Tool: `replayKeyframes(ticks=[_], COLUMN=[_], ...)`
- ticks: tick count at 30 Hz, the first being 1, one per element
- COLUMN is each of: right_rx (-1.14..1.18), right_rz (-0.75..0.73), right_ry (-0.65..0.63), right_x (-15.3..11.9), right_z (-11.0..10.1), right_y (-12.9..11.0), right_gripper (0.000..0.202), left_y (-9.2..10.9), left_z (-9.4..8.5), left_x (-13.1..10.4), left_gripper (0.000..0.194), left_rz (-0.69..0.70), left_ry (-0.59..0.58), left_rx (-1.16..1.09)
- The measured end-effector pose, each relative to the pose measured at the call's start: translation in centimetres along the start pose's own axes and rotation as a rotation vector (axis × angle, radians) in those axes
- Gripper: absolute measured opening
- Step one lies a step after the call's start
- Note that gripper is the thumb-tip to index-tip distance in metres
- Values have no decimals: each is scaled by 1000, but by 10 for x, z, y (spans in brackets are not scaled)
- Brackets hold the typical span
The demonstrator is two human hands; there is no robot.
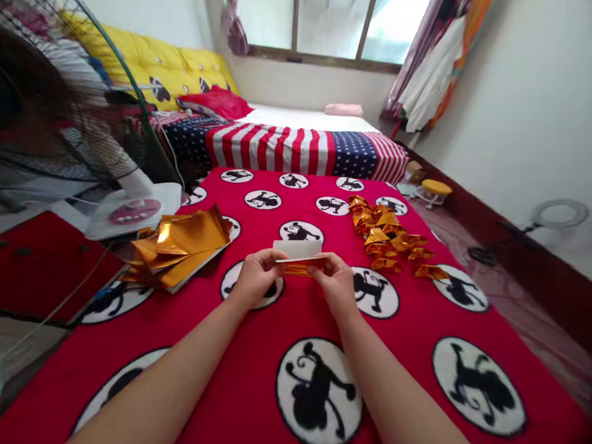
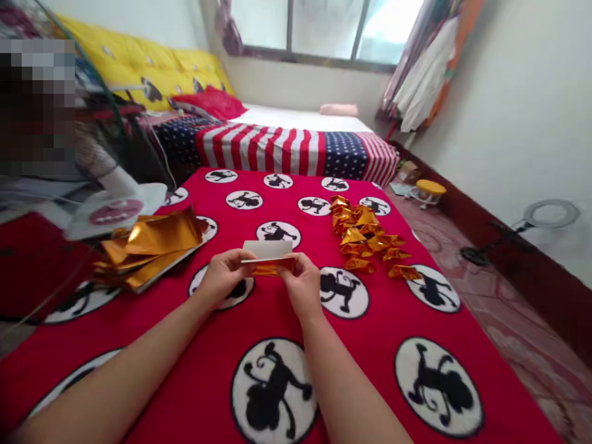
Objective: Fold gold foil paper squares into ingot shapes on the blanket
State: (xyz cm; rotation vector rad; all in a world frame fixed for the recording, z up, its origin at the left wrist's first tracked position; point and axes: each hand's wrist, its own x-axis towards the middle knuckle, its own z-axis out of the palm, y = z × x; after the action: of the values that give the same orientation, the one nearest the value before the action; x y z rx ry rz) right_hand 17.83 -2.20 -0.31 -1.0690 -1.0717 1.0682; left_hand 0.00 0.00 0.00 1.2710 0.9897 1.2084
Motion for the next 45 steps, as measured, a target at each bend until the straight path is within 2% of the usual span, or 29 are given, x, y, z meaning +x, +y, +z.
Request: replayKeyframes(ticks=[4,9,12,14,17,19,21,23,27,45], right_rx=[11,94,162,190,214,213,198,178,153,113], right_rz=[16,59,82,84,70,69,73,72,58,35], right_ry=[-47,-17,-14,6,82,90,57,35,46,74], right_x=[2,1,0,0,0,0,0,0,-1,-2], right_z=[1,3,3,4,4,4,3,3,3,4], right_y=[-3,-5,-7,-8,-8,-8,-8,-8,-7,-10], right_gripper=[20,40,41,42,52,50,37,28,24,28], left_y=[3,8,11,13,15,15,13,11,9,11], left_z=[5,8,9,9,9,8,7,6,7,7], left_x=[1,-2,-5,-7,-8,-7,-6,-5,-5,-6], left_gripper=[33,39,43,57,91,98,87,68,49,45], left_rz=[6,-10,-15,-25,-39,-44,-50,-58,-74,-84], left_ry=[-9,39,12,6,32,32,6,-16,1,9], left_rx=[-8,22,13,-6,-3,-14,-50,-82,-79,24])
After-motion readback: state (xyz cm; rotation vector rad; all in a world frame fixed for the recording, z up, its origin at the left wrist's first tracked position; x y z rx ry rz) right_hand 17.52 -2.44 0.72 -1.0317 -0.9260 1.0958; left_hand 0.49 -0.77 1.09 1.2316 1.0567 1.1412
